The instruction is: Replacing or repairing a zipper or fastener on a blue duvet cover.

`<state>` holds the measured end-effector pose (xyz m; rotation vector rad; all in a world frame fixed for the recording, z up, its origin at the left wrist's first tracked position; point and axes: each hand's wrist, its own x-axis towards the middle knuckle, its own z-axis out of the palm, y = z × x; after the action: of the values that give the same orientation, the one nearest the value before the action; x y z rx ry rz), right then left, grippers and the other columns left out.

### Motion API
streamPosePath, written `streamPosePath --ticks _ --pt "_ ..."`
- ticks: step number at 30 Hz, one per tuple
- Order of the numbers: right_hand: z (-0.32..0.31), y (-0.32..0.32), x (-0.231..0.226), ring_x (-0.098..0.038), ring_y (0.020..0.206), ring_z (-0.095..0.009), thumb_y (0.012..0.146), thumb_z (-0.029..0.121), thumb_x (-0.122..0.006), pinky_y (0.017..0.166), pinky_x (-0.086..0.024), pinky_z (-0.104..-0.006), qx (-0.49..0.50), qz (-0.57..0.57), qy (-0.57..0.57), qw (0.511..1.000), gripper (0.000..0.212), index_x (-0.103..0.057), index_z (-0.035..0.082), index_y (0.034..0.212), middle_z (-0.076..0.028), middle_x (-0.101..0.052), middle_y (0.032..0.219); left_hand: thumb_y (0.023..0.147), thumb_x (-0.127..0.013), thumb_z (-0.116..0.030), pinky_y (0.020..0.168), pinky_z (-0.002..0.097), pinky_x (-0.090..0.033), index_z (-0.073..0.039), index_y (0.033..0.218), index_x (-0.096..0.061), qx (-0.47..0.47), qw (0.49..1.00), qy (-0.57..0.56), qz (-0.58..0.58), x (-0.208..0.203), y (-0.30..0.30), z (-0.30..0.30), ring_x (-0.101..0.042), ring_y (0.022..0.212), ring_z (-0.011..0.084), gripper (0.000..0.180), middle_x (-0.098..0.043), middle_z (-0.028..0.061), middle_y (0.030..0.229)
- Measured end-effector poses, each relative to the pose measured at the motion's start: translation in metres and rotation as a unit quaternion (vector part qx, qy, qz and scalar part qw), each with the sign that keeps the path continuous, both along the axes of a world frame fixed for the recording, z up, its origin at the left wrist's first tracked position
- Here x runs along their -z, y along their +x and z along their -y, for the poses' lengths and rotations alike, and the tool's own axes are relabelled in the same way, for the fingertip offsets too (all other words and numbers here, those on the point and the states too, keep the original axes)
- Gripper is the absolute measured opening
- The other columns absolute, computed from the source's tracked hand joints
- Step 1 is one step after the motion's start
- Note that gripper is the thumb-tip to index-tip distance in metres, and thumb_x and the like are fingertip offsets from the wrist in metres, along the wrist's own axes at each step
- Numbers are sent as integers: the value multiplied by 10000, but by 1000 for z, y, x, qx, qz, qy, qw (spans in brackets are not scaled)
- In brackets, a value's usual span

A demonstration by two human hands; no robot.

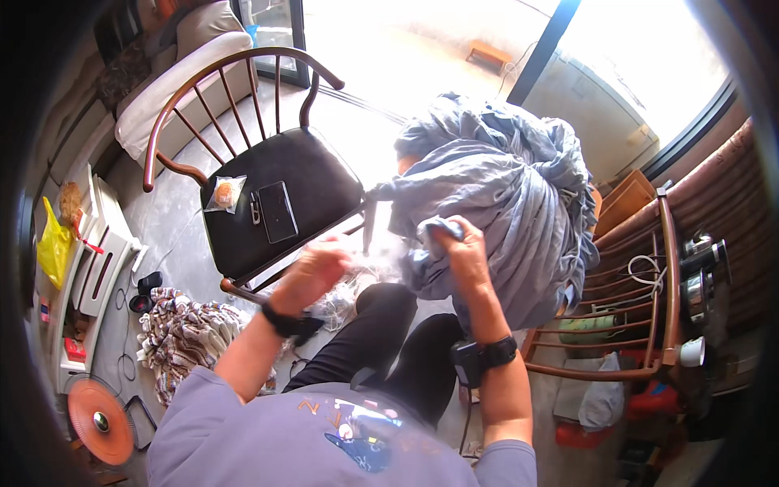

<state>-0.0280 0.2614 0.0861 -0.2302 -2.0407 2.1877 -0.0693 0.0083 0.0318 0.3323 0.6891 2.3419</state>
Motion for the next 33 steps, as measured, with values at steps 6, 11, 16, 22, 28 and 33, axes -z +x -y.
streamPosePath --ticks 6,11,16,22,28,33 --pt "-7 6 17 -462 624 -25 824 69 -647 548 -384 -187 5 -34 49 998 63 -606 29 799 35 -560 690 843 -536 -32 548 158 -450 -109 823 -475 -300 942 -152 3 -10 -9 143 -476 642 59 100 -437 -23 712" --pt "21 6 23 -468 661 -38 802 96 -673 597 -405 -206 19 -24 183 983 103 -585 43 800 35 -552 689 859 -617 -243 698 258 -496 -61 1157 -499 -9 931 -314 -186 -22 17 -40 -603 847 125 368 -615 55 944" --pt "19 17 -4 -502 702 -41 791 85 -680 628 -428 -206 -27 3 84 996 94 -608 43 833 33 -581 744 851 -633 -155 621 192 -455 -39 975 -635 -64 941 -263 -201 -2 8 -71 -552 700 41 169 -639 -6 812" --pt "10 17 -14 -508 626 -18 787 73 -683 552 -413 -172 -106 34 88 990 145 -620 64 916 54 -580 721 828 -659 -126 574 179 -423 -53 843 -618 -98 953 -247 -147 -14 17 -73 -531 643 30 84 -607 -24 750" --pt "16 19 -12 -437 537 21 794 89 -670 430 -277 -135 -10 98 -33 995 111 -619 121 887 76 -557 698 832 -647 -111 562 171 -401 -92 809 -589 12 983 -172 -59 -26 21 -54 -514 643 41 66 -568 -26 748" --pt "6 16 5 -527 578 -31 796 72 -665 464 -392 -167 4 26 -83 996 145 -597 108 918 26 -605 761 856 -610 -94 699 219 -489 -90 837 -541 -21 996 -90 -10 -14 14 -18 -575 822 92 72 -581 6 848"
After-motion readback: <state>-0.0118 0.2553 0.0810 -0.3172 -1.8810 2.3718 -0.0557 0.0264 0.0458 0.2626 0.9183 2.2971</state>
